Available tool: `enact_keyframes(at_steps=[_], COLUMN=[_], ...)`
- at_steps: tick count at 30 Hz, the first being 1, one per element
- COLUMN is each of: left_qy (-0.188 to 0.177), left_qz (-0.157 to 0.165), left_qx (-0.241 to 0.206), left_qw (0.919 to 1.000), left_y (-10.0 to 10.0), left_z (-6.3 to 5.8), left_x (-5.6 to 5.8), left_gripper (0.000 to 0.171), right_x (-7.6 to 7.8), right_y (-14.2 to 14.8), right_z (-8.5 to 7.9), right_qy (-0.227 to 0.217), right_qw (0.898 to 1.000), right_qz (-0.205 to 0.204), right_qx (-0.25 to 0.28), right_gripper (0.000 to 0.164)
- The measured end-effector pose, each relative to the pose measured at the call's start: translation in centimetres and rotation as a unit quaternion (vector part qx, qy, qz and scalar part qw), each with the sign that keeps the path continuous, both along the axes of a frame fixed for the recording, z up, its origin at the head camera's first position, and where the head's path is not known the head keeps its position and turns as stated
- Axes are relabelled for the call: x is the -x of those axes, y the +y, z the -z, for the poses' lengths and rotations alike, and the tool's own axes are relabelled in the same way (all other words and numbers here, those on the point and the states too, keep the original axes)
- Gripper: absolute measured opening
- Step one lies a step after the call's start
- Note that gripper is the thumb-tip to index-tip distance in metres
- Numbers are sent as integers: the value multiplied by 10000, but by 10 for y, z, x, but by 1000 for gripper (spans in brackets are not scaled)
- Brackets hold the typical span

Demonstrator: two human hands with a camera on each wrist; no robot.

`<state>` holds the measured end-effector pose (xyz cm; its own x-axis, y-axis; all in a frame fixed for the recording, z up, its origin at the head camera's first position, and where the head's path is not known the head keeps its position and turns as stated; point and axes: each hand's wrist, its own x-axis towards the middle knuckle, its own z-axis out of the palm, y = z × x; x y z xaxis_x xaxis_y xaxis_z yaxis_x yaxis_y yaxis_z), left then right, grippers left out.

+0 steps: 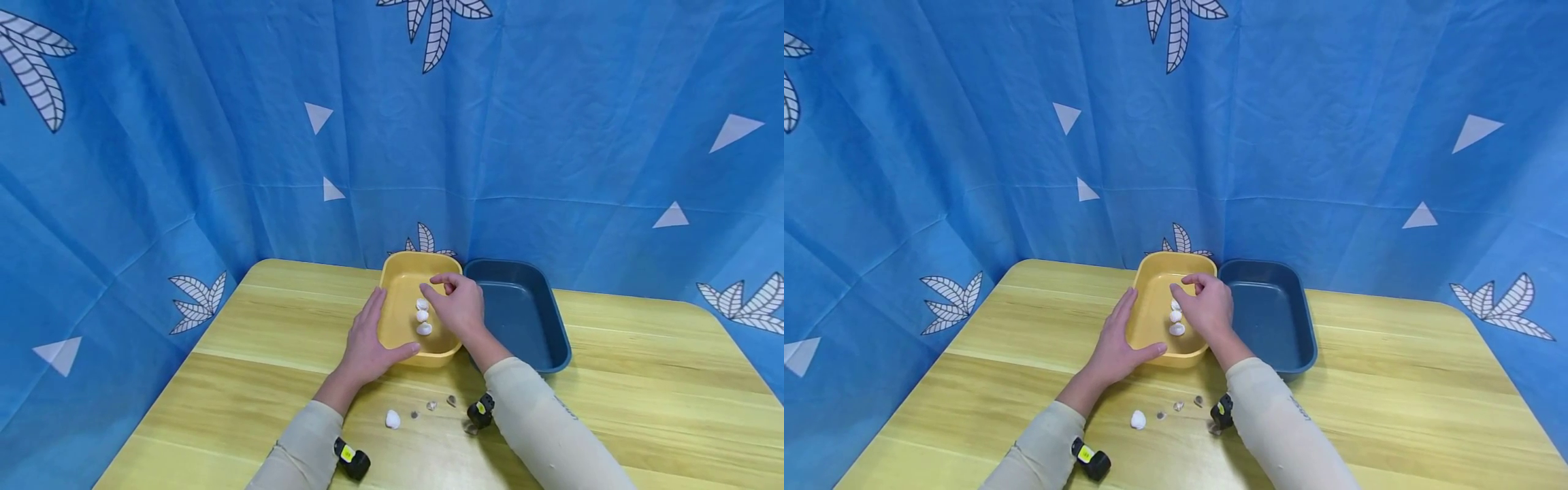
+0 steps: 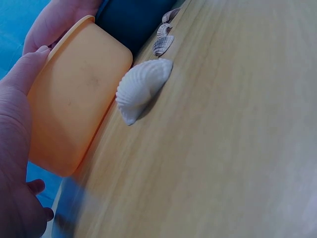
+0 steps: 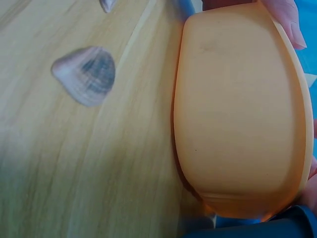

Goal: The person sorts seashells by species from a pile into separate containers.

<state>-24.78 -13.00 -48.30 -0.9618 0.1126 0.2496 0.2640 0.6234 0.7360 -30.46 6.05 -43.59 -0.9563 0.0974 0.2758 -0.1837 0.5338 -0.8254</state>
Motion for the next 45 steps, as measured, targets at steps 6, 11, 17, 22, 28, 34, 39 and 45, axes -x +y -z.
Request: enact_keyframes(at_steps=[6,11,17,22,28,34,39,45], left_qy=[25,-3,-2,-4,12,-15,-32,-28], left_qz=[10,23,66,81,65,54,58,48], left_qx=[22,21,52,-15,-98,20,57,74], left_qw=[10000,10000,10000,10000,9999,10000,10000,10000], left_y=[1,1,1,0,0,0,0,-2], left_z=[0,1,3,1,3,2,0,1], left_x=[0,0,-1,-1,0,-1,-1,1], left_gripper=[114,115,115,116,115,117,116,115], right_x=[-1,-4,-10,-18,-32,-49,-65,-86], right_y=[1,4,9,13,16,19,18,13], right_z=[0,-2,-4,-8,-14,-14,-12,-7], right_qy=[0,7,66,238,477,731,825,892], right_qw=[10000,9997,9989,9981,9968,9946,9927,9899], right_qz=[-19,-66,-131,-221,-328,-556,-707,-969], right_qx=[92,231,437,531,555,489,527,522], right_gripper=[25,26,26,26,23,19,15,13])
